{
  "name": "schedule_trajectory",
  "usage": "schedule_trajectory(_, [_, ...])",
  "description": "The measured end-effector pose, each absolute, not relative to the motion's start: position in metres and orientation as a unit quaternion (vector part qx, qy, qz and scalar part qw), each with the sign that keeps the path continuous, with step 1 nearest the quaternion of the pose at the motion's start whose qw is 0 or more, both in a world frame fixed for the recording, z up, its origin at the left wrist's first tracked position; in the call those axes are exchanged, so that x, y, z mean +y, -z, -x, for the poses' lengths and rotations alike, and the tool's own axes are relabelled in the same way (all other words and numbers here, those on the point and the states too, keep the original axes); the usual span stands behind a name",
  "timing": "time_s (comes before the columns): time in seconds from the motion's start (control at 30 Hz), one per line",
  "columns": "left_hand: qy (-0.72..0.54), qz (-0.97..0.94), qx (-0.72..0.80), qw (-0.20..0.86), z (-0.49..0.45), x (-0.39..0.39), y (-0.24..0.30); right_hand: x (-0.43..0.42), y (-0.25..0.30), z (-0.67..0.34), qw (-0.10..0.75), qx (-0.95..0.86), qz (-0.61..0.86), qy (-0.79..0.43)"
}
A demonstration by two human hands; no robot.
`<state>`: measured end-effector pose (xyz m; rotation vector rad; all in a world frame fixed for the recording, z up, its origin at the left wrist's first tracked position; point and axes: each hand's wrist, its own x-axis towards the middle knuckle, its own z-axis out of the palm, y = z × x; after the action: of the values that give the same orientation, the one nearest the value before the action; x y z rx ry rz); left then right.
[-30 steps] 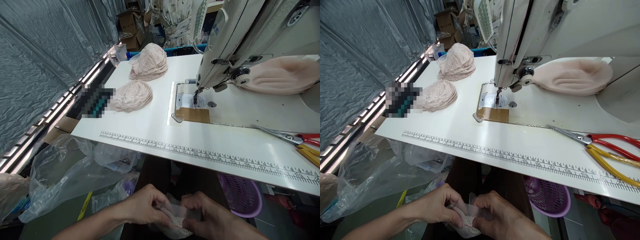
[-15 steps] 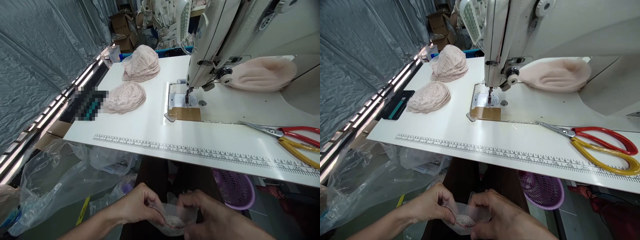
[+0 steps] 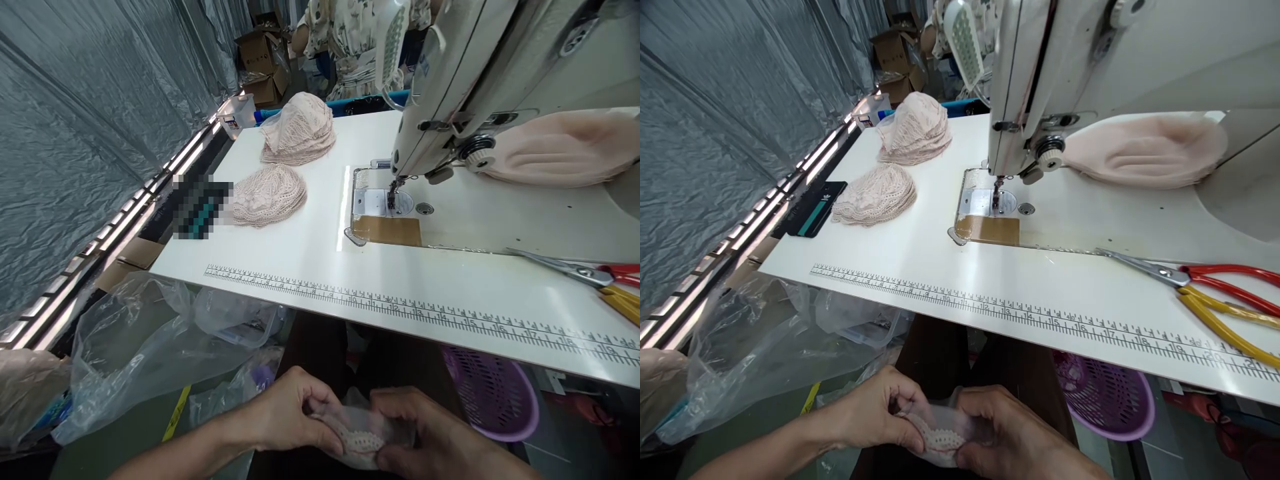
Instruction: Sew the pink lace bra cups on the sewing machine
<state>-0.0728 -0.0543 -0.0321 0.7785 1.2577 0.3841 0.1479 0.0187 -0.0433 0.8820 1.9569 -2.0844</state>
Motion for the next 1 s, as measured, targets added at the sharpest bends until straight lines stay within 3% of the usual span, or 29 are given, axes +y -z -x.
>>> schedule_trajectory(0.5, [-0.162, -0.384, 0.505, 0.756, 0.08, -0.049, 0.026, 0.023, 0.042, -0.145, 0.089, 0.678, -0.299, 0.665])
schedule_trajectory(0.83, [-0.129, -0.359, 0.533, 0.755, 0.076, -0.043, 0.028, 0.026, 0.039, -0.144, 0.011, 0.65, -0.223, 0.726])
schedule_trajectory(1.0, [-0.128, -0.34, 0.53, 0.766, 0.077, -0.046, 0.027, 0.029, 0.038, -0.145, 0.011, 0.653, -0.213, 0.727])
